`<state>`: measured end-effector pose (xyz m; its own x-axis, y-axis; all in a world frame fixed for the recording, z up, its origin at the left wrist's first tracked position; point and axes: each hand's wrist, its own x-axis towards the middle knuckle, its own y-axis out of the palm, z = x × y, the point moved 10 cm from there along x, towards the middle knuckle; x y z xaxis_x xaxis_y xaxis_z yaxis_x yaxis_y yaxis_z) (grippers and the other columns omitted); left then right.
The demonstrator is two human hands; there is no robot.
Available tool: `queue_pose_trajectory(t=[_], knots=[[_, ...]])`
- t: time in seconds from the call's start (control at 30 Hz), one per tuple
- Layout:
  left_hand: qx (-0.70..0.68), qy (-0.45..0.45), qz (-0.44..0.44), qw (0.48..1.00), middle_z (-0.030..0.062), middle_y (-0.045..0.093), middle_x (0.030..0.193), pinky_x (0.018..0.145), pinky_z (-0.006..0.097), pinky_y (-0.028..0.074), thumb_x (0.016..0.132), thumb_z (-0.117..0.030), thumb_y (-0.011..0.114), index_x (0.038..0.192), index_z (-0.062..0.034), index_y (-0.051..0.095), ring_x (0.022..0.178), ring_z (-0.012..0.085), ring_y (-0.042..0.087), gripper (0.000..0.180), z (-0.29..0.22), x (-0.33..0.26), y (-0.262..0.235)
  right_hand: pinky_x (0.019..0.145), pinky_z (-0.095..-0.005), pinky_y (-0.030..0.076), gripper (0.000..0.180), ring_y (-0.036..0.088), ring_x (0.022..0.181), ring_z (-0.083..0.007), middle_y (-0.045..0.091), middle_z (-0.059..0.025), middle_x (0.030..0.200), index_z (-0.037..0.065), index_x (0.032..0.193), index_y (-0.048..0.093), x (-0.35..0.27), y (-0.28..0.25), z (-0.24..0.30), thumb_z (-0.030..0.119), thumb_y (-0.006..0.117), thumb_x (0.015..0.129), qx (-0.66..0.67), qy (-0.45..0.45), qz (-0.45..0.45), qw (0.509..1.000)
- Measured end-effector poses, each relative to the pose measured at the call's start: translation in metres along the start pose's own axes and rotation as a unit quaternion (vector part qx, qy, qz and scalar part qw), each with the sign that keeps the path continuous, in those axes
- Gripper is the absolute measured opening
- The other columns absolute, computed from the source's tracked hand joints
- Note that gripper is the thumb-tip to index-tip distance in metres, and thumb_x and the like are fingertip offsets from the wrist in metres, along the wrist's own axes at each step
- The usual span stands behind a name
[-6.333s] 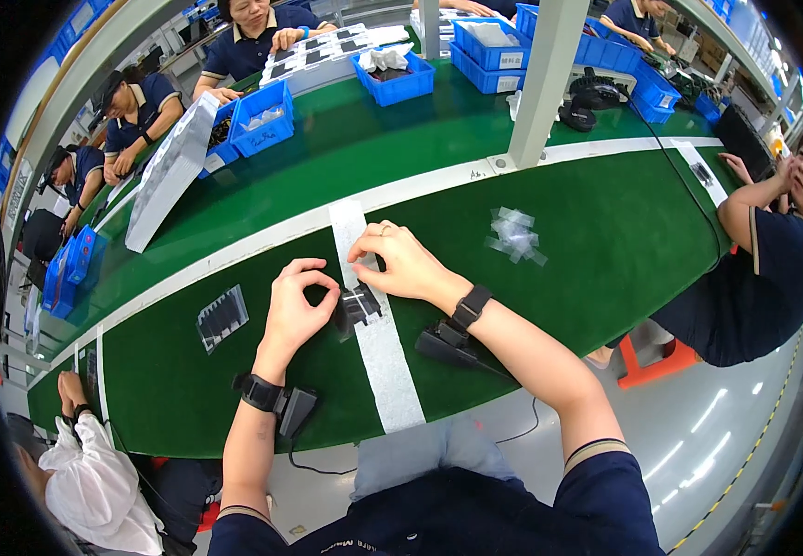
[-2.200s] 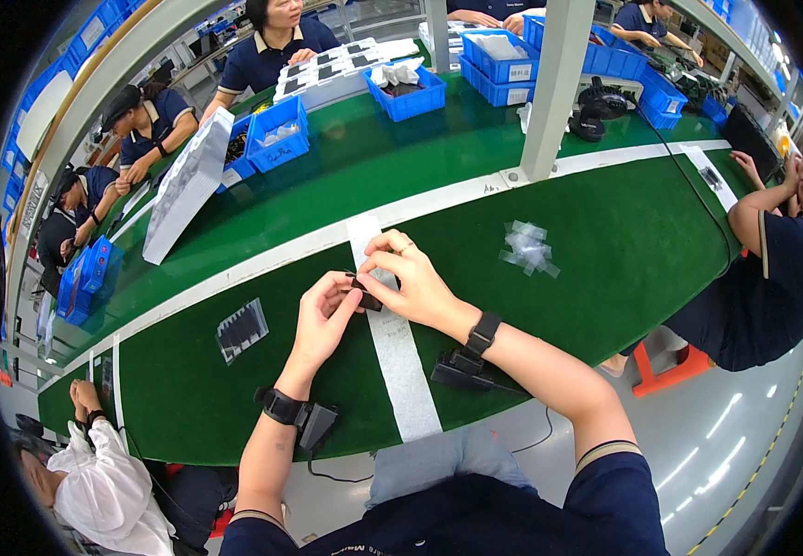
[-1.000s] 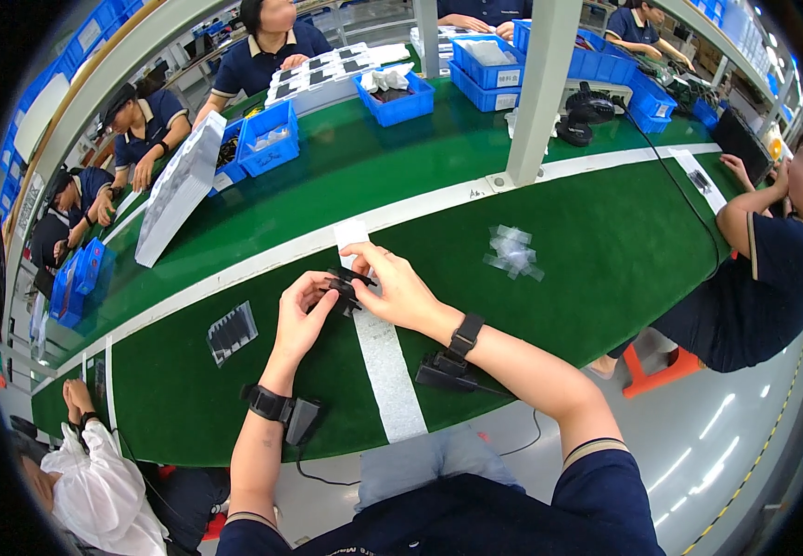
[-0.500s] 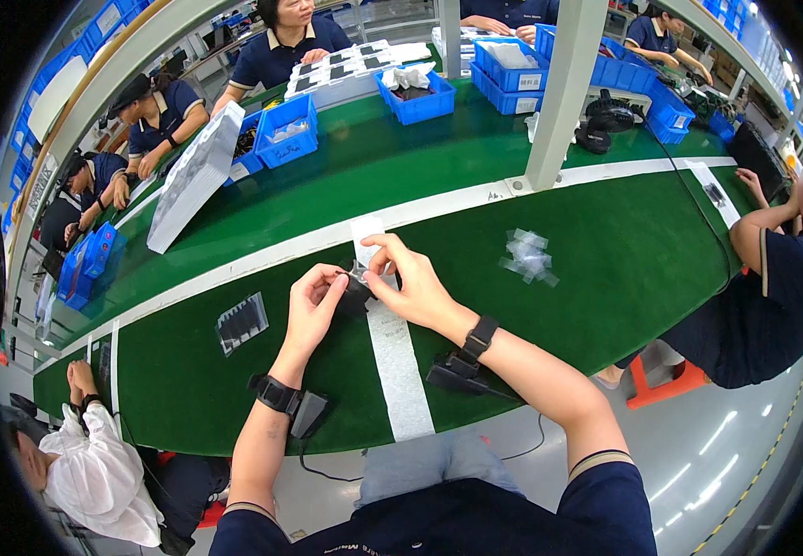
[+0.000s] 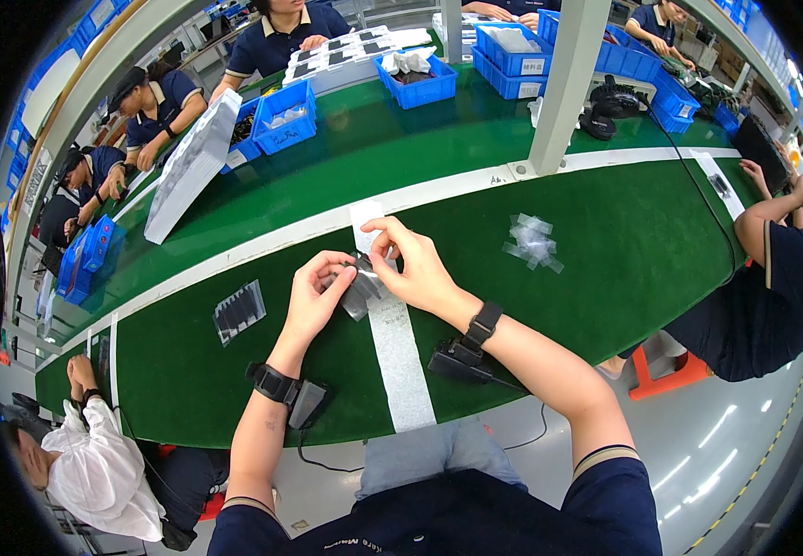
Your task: Assembling small black plastic components on a production line.
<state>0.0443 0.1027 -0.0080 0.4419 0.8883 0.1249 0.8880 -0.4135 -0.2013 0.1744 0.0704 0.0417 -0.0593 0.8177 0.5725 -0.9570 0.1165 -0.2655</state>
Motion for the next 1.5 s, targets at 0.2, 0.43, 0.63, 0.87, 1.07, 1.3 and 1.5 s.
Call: queue_pose_trajectory(t=[0.2,0.43,0.63,0.87,1.07,1.3,1.5], knots=[[0.006,0.023,-0.016,1.000,0.0014,0.061,0.080,0.068,0.020,0.043,0.084,-0.006,0.060,0.096,0.0003,0.057,0.075,0.0048,0.055,0.014,0.001,0.001,-0.003,0.060,-0.0270,0.045,0.037,0.057,0.066,-0.0146,0.057,-0.0037,0.073,0.006,0.110,0.050,-0.004,0.001,-0.007,0.000,0.055,0.075,0.013,0.032,0.006,0.999],[0.014,0.037,-0.028,0.999,0.0014,0.061,0.081,0.068,0.020,0.042,0.083,-0.006,0.060,0.094,0.0003,0.058,0.075,0.0049,0.055,0.013,-0.011,-0.001,-0.003,0.058,-0.0254,0.043,0.036,0.057,0.066,-0.0133,0.058,-0.0029,0.071,0.007,0.110,0.050,-0.003,0.002,-0.013,0.000,0.055,0.075,0.017,0.038,0.009,0.999],[0.019,0.028,-0.022,0.999,0.0007,0.060,0.082,0.069,0.020,0.043,0.083,-0.006,0.060,0.092,0.0004,0.058,0.076,0.0052,0.055,0.011,-0.010,-0.002,-0.002,0.057,-0.0252,0.043,0.035,0.057,0.066,-0.0127,0.059,-0.0027,0.072,0.006,0.109,0.050,-0.001,0.001,-0.012,0.000,0.055,0.075,0.019,0.034,0.001,0.999],[0.010,0.030,-0.027,0.999,0.0007,0.061,0.080,0.066,0.019,0.043,0.083,-0.005,0.060,0.090,0.0002,0.058,0.072,0.0046,0.055,0.009,-0.007,0.000,-0.001,0.063,-0.0232,0.046,0.032,0.055,0.071,-0.0089,0.057,-0.0030,0.075,0.003,0.109,0.051,-0.003,0.003,-0.015,-0.002,0.055,0.078,0.027,0.069,0.028,0.997],[-0.018,0.041,-0.037,0.998,0.0008,0.061,0.077,0.063,0.018,0.043,0.082,-0.005,0.061,0.088,0.0000,0.059,0.068,0.0040,0.056,0.008,-0.012,-0.003,-0.003,0.063,-0.0234,0.046,0.031,0.054,0.071,-0.0089,0.056,-0.0035,0.077,0.003,0.110,0.050,-0.003,0.006,-0.015,-0.003,0.054,0.080,0.037,0.066,0.026,0.997],[0.002,0.021,-0.019,1.000,0.0006,0.060,0.082,0.070,0.020,0.043,0.083,-0.004,0.060,0.090,0.0004,0.057,0.076,0.0053,0.055,0.009,-0.007,-0.002,0.000,0.064,-0.0238,0.047,0.030,0.055,0.073,-0.0099,0.055,-0.0043,0.078,0.002,0.110,0.050,-0.002,0.005,-0.013,-0.002,0.052,0.081,0.028,0.053,0.027,0.998],[0.022,0.030,-0.016,0.999,0.0011,0.060,0.083,0.070,0.020,0.044,0.084,-0.005,0.059,0.091,0.0007,0.057,0.076,0.0055,0.056,0.009,-0.012,-0.002,0.001,0.066,-0.0256,0.047,0.028,0.054,0.073,-0.0107,0.054,-0.0046,0.079,0.003,0.111,0.049,-0.004,0.006,-0.018,-0.002,0.050,0.084,0.034,0.082,0.032,0.995]])
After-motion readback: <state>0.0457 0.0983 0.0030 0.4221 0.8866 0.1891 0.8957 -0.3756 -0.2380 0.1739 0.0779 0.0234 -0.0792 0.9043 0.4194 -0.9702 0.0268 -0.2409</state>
